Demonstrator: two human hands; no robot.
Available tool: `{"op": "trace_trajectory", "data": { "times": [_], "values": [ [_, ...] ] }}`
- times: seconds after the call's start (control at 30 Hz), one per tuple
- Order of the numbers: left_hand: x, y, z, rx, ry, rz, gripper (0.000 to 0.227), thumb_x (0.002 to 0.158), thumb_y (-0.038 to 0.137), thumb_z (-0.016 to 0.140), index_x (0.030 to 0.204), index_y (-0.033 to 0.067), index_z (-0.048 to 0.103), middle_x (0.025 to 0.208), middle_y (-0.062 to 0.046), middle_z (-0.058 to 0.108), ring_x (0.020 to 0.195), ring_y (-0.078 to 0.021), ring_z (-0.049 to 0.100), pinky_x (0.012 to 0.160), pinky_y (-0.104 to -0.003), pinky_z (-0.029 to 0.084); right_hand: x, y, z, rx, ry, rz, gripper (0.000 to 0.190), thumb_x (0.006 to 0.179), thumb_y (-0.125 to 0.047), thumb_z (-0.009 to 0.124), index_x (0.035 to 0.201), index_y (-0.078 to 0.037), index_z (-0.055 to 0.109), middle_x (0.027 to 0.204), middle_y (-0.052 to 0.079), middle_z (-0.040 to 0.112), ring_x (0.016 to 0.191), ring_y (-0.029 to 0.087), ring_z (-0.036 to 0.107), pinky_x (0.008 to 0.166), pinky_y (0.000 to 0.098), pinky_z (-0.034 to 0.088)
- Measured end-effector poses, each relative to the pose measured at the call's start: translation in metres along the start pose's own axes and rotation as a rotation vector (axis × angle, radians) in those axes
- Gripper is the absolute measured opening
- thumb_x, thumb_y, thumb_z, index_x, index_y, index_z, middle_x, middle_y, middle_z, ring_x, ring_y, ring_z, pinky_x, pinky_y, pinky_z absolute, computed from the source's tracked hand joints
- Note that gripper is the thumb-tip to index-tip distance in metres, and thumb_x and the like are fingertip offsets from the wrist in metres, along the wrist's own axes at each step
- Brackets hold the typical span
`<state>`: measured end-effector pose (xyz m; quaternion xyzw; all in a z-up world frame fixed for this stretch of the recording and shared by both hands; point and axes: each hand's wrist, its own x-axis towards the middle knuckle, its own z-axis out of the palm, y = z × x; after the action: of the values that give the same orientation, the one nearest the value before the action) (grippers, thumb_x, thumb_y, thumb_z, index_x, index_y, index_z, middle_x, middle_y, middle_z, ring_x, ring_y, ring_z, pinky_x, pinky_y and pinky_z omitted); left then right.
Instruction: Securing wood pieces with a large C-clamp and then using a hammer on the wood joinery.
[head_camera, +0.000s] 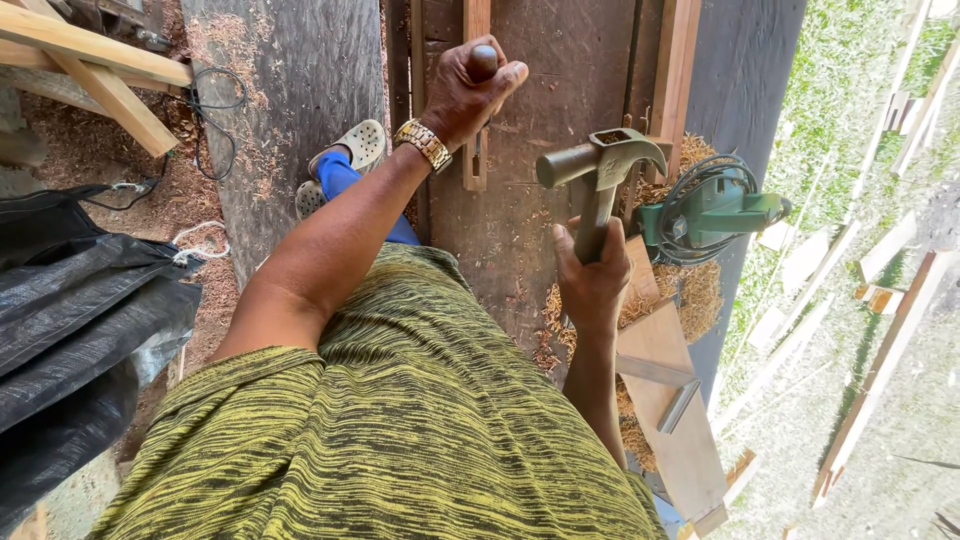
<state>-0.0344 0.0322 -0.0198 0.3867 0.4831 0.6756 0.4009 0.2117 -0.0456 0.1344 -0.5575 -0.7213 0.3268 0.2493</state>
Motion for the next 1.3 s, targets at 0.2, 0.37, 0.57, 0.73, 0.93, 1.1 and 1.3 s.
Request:
{"op": "trace_trajectory", "data": {
  "times": [0.2,0.37,0.57,0.73,0.93,1.1,1.3],
  "values": [
    [0.003,-0.003,0.026,0.24,-0.062,0.067,0.031,0.099,0.03,0.074,0.08,0.0162,0.055,0.068,0.004,0.059,0.059,-0.0041,0.059,0.052,-0.022,0.056,0.005,-0.005,-0.002,-0.035,-0.007,0.025,0.022,0.094,-0.016,0.079,0.103,-0.007,0.061,0.074,0.0,0.057,0.065,0.009,0.051,0.06,0.027,0.045],
    [0.004,-0.001,0.05,0.254,-0.195,0.065,0.032,0.097,0.029,0.073,0.077,0.0166,0.052,0.066,0.003,0.06,0.056,-0.0051,0.057,0.048,-0.024,0.055,0.016,-0.022,-0.011,-0.116,-0.002,-0.088,0.024,0.093,-0.016,0.081,0.102,-0.007,0.06,0.074,0.001,0.057,0.065,0.009,0.052,0.061,0.0281,0.045],
    [-0.001,0.002,0.048,0.27,-0.235,0.133,0.031,0.095,0.024,0.074,0.08,0.0139,0.049,0.07,0.003,0.062,0.058,-0.0072,0.056,0.051,-0.024,0.053,0.03,-0.038,-0.027,-0.148,0.021,-0.091,0.031,0.093,-0.021,0.087,0.105,-0.007,0.063,0.069,0.0,0.051,0.059,0.01,0.048,0.055,0.0281,0.04],
    [-0.002,0.007,0.021,0.264,-0.085,0.022,0.03,0.097,0.026,0.075,0.079,0.0161,0.053,0.068,0.004,0.06,0.059,-0.006,0.058,0.053,-0.024,0.055,0.045,-0.068,-0.051,0.121,0.077,-0.184,0.025,0.106,-0.01,0.078,0.119,-0.001,0.059,0.077,0.005,0.067,0.057,0.011,0.064,0.049,0.0249,0.051],
    [-0.013,0.012,0.025,0.284,-0.085,0.053,0.031,0.096,0.025,0.075,0.078,0.0126,0.053,0.066,0.002,0.059,0.058,-0.008,0.056,0.05,-0.026,0.051,0.07,-0.091,-0.08,0.669,0.141,-0.604,0.012,0.11,0.008,0.061,0.114,-0.003,0.055,0.068,0.011,0.057,0.044,0.018,0.057,0.041,0.0306,0.046],
    [-0.018,0.018,0.027,0.295,-0.121,0.1,0.03,0.096,0.024,0.075,0.08,0.0107,0.053,0.065,0.0,0.058,0.059,-0.0089,0.058,0.052,-0.028,0.05,0.067,-0.116,-0.076,0.614,0.241,-0.635,0.014,0.105,0.006,0.057,0.117,-0.002,0.054,0.069,0.01,0.054,0.045,0.017,0.053,0.044,0.0316,0.046],
    [-0.022,0.024,0.03,0.284,-0.123,0.128,0.031,0.095,0.023,0.076,0.081,0.0086,0.053,0.067,-0.002,0.058,0.061,-0.0106,0.059,0.055,-0.029,0.052,0.065,-0.026,-0.026,-0.312,0.013,-0.617,0.015,0.113,-0.017,0.062,0.11,-0.009,0.049,0.089,0.015,0.059,0.069,0.025,0.059,0.058,0.0363,0.052]
  ]
}}
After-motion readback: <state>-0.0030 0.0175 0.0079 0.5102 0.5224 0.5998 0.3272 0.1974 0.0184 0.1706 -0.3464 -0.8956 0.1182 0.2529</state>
